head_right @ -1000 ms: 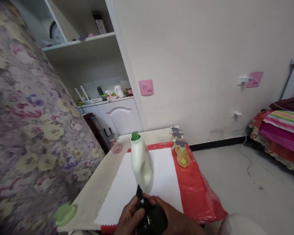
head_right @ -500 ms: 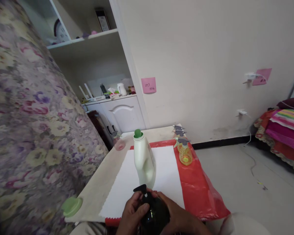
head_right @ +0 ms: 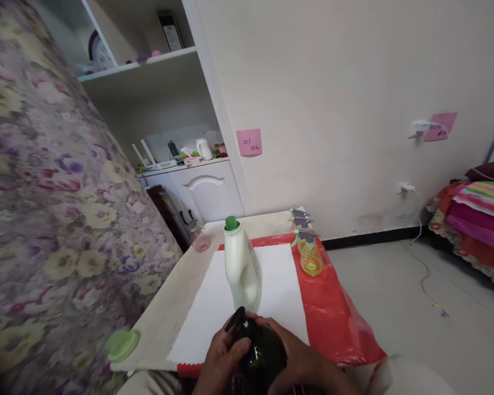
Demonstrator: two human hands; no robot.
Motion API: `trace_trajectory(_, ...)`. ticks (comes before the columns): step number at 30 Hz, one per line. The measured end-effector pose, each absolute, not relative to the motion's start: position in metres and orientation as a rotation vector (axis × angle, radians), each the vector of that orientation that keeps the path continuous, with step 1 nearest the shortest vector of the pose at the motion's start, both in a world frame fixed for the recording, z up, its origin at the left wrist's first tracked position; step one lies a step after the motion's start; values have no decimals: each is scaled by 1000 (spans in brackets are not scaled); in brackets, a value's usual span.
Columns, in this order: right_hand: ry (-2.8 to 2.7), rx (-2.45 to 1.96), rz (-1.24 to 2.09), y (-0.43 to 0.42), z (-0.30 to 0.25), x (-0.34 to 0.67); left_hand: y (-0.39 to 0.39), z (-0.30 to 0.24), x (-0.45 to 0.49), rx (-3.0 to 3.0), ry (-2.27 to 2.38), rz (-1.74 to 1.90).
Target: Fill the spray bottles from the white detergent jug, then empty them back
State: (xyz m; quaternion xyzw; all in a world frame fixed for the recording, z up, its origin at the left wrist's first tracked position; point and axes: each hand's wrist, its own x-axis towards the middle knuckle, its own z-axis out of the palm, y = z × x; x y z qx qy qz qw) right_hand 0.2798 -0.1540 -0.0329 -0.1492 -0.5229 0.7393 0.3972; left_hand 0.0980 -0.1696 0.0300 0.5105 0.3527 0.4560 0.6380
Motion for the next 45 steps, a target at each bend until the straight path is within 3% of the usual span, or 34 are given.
trace_trajectory(14, -1503, -541, 1759, -153, -32, 281, -167, 72, 96, 1269, 971, 1395)
trace_trajectory(25, -1532, -532, 1747, -153, -29, 280, -179, 89, 95, 1416, 1055, 1389)
trace_trajectory(37, -1546, -587, 1726, -153, -27, 282, -179, 79, 104, 1137, 1082, 1604)
trace_trajectory(45, -1545, -592, 1720, -153, -24, 283, -179, 75, 103, 1178, 1152, 1542)
